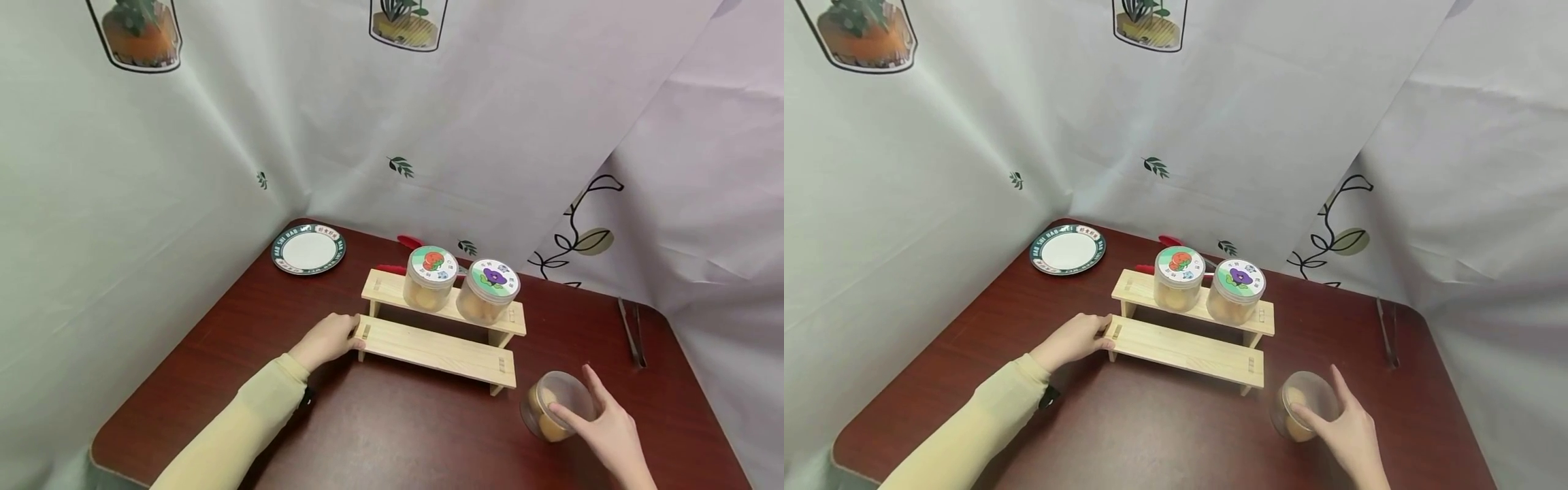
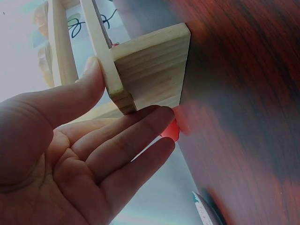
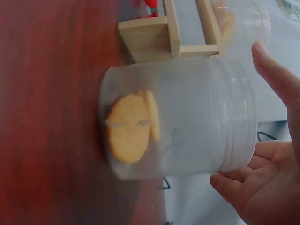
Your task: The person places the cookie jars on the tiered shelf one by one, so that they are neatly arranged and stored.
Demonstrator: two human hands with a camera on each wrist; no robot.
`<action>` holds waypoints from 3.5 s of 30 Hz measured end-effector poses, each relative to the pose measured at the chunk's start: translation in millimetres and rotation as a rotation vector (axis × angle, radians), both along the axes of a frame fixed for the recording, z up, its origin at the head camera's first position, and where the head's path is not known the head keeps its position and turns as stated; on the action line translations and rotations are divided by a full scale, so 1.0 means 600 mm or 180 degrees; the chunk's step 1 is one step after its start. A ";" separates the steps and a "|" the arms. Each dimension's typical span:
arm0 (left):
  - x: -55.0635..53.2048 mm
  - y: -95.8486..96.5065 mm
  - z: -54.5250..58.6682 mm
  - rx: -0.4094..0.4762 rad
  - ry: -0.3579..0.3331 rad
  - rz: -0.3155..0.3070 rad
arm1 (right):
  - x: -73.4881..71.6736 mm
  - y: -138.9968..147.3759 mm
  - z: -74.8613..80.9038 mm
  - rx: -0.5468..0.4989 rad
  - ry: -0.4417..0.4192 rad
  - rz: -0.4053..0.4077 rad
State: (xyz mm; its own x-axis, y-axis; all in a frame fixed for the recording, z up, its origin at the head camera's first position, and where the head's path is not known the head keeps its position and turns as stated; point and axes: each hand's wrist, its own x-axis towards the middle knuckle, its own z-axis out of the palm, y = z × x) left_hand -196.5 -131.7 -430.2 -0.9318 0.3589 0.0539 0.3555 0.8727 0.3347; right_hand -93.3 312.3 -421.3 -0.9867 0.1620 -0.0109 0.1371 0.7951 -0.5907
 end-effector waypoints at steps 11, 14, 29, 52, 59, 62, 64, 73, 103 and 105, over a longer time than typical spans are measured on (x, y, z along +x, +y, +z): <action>0.000 -0.002 -0.001 -0.0006 -0.0006 0.0007 | 0.013 0.009 -0.020 0.0374 0.0006 0.0110; 0.000 -0.002 -0.001 0.0003 -0.0003 0.0009 | 0.009 0.010 -0.017 0.0348 0.0041 0.0079; 0.001 -0.002 -0.002 0.0039 0.0058 -0.0034 | 0.011 0.008 -0.001 0.0138 -0.0157 -0.0254; 0.002 0.000 0.006 0.0012 -0.0041 0.0002 | 0.008 -0.037 0.056 -0.0383 0.0792 0.0023; 0.001 0.000 0.001 0.0042 -0.0041 0.0021 | -0.005 -0.063 0.063 -0.0477 0.0912 0.0181; 0.002 0.000 0.000 0.0066 -0.0046 0.0027 | -0.012 -0.076 0.063 -0.0526 0.0909 0.0215; 0.003 0.000 0.001 0.0081 -0.0047 0.0032 | -0.016 -0.085 0.062 -0.0554 0.0918 0.0249; 0.006 0.000 0.001 0.0088 -0.0042 0.0027 | -0.028 -0.128 0.054 -0.0725 0.0994 0.0465; 0.003 -0.001 0.002 0.0083 -0.0047 0.0022 | -0.094 -0.242 0.033 -0.1028 0.0764 0.1065; 0.003 -0.001 0.001 0.0076 -0.0036 0.0020 | -0.096 -0.248 0.033 -0.1082 0.0750 0.1092</action>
State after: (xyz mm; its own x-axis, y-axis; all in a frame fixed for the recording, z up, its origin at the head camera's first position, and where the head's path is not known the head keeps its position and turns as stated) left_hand -194.7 -132.1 -429.4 -0.9347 0.3516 0.0518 0.3459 0.8666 0.3596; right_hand -150.9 163.4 -401.4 -0.9644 -0.1442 0.2215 -0.2643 0.5296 -0.8060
